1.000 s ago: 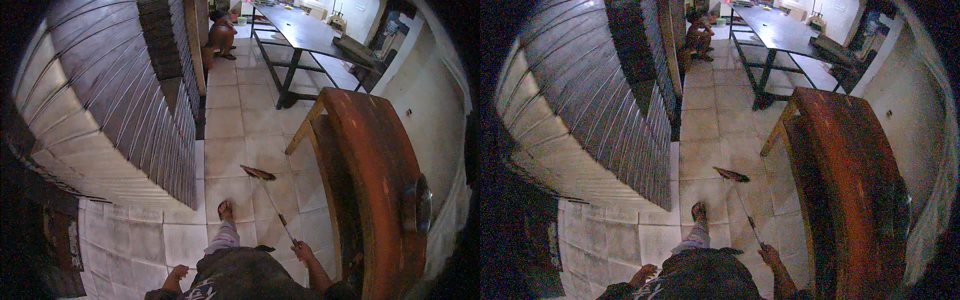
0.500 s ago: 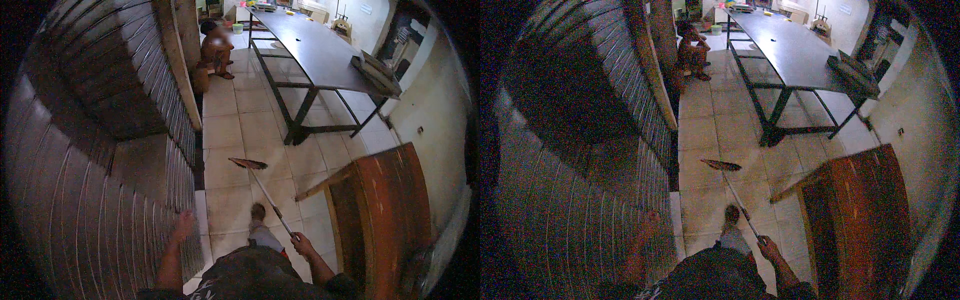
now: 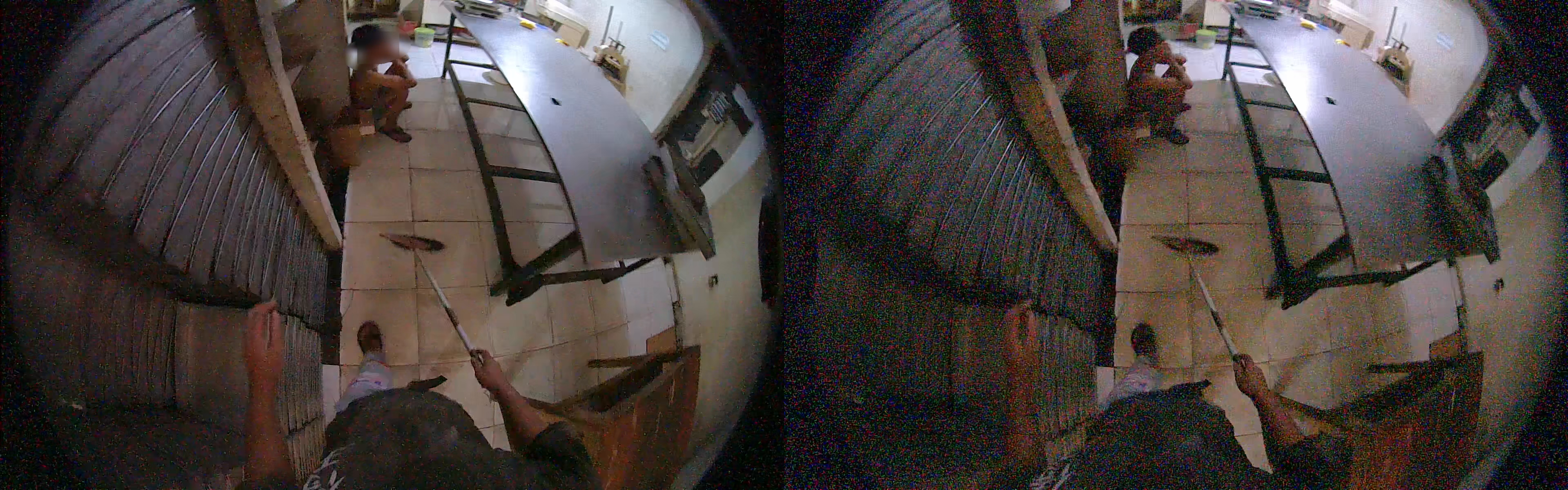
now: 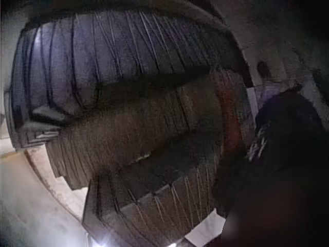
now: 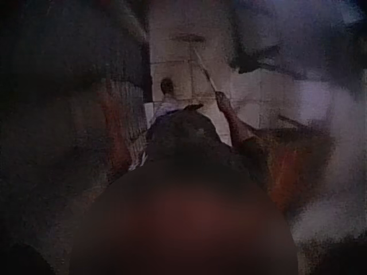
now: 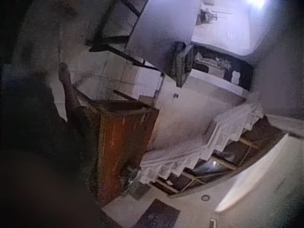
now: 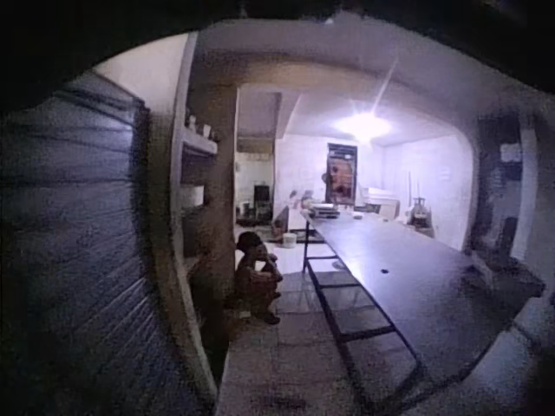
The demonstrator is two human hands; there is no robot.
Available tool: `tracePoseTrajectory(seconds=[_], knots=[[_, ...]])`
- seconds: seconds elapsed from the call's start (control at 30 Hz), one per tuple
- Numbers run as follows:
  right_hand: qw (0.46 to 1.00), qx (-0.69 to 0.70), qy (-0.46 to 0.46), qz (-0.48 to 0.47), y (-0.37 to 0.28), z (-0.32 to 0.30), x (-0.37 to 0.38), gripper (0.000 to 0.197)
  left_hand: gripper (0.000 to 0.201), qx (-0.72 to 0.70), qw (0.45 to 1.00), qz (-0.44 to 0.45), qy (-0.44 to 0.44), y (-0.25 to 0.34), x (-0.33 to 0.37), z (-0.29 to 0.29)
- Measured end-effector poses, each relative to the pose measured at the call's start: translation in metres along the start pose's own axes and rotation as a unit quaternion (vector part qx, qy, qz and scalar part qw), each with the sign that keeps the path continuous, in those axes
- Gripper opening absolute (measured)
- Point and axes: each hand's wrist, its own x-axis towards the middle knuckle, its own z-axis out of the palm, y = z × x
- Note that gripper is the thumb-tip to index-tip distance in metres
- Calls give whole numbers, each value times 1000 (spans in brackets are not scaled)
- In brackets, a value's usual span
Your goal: The person scrapes yellow dough from a metal table into a stand mixer, adds ingredients, and operates the mixer. Then the person sweeps a tiled floor with a broom.
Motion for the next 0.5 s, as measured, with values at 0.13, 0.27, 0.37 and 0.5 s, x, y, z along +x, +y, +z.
tracePoseTrajectory(seconds=[0.13, 0.27, 0.37, 0.5], knots=[[999, 23, -30, -26, -60, 13, 82, 42, 24, 49, 962, 229, 141, 18, 152, 34], [999, -22, -23, -11, -138, 9, 141, 40, 33, 87, 896, 330, 283, 57, 320, 50], [995, -79, -40, -48, -200, -5, 193, 38, 38, 118, 818, 414, 380, 84, 425, 58], [991, -82, -102, -10, -269, -2, 298, 35, 41, 167, 834, 362, 381, 86, 494, 78]])
